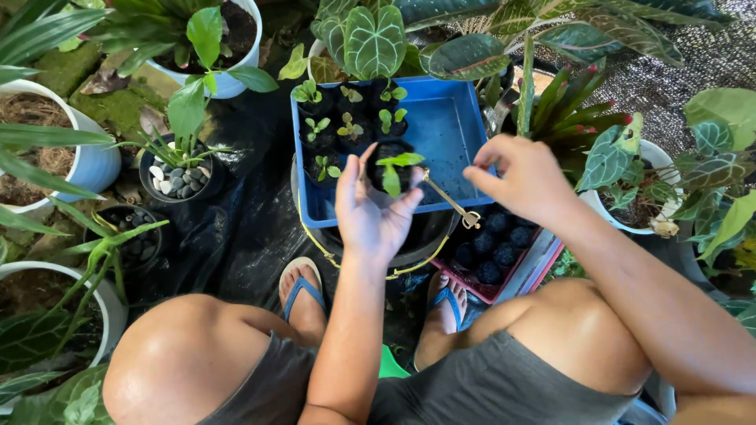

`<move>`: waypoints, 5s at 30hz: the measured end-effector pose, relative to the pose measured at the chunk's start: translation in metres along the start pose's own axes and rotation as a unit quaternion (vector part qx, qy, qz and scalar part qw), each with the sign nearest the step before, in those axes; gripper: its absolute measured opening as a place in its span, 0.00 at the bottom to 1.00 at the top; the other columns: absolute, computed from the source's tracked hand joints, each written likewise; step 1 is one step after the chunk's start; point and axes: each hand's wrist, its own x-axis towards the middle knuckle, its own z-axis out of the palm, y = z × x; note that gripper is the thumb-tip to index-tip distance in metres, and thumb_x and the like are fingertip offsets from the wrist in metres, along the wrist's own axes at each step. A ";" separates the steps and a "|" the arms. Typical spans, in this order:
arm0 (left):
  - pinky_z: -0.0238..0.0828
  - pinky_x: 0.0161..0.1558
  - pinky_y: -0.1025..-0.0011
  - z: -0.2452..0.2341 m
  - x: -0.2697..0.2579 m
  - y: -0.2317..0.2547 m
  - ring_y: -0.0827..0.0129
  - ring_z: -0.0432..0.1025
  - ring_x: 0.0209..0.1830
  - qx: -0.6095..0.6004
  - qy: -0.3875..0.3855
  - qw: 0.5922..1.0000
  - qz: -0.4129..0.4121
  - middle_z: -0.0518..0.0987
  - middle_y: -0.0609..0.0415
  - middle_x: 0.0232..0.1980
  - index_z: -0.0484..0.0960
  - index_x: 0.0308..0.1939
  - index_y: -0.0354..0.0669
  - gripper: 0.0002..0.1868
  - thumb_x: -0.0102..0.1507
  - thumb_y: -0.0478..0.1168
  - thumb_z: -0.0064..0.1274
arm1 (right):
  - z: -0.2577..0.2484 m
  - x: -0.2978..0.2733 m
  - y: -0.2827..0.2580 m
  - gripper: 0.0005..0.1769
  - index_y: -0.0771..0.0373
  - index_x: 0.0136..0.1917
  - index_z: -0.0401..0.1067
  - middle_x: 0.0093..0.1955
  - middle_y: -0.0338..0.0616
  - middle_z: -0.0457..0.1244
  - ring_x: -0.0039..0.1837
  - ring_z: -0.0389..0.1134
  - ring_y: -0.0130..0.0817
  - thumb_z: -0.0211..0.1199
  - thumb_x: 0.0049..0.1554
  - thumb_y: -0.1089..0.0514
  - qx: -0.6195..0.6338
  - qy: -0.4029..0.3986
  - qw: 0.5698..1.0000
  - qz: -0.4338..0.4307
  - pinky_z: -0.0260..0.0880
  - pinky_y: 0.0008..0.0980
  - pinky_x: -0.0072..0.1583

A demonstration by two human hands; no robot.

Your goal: The person plants small seedlings into black plastic pots using a spoon to add soil. They carefully place each seedling into the pot, add soil around the roots, and gently pat the soil down to secure the plant. The person then places the potted seedlings into a blue tray.

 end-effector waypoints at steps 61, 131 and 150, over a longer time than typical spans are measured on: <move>0.74 0.27 0.71 0.008 -0.010 0.037 0.55 0.73 0.33 -0.036 -0.052 0.997 0.055 0.76 0.43 0.34 0.70 0.43 0.26 0.22 0.63 0.48 0.39 | 0.002 -0.023 -0.033 0.12 0.72 0.43 0.72 0.40 0.43 0.65 0.39 0.64 0.26 0.63 0.43 0.67 0.286 -0.201 0.926 0.140 0.64 0.21 0.43; 0.68 0.38 0.66 -0.005 0.002 0.022 0.59 0.69 0.41 -0.059 0.003 0.994 0.095 0.73 0.48 0.44 0.73 0.44 0.40 0.15 0.59 0.45 0.42 | -0.025 -0.042 -0.017 0.07 0.69 0.45 0.61 0.38 0.47 0.59 0.36 0.60 0.30 0.42 0.57 0.66 0.393 0.091 0.904 0.141 0.61 0.22 0.41; 0.64 0.46 0.70 -0.025 0.017 -0.023 0.65 0.69 0.43 -0.017 -0.003 0.990 0.137 0.74 0.49 0.45 0.68 0.46 0.41 0.13 0.60 0.41 0.35 | -0.021 0.009 -0.043 0.08 0.69 0.45 0.61 0.35 0.44 0.58 0.36 0.59 0.25 0.41 0.59 0.64 0.335 0.095 0.932 0.100 0.58 0.19 0.40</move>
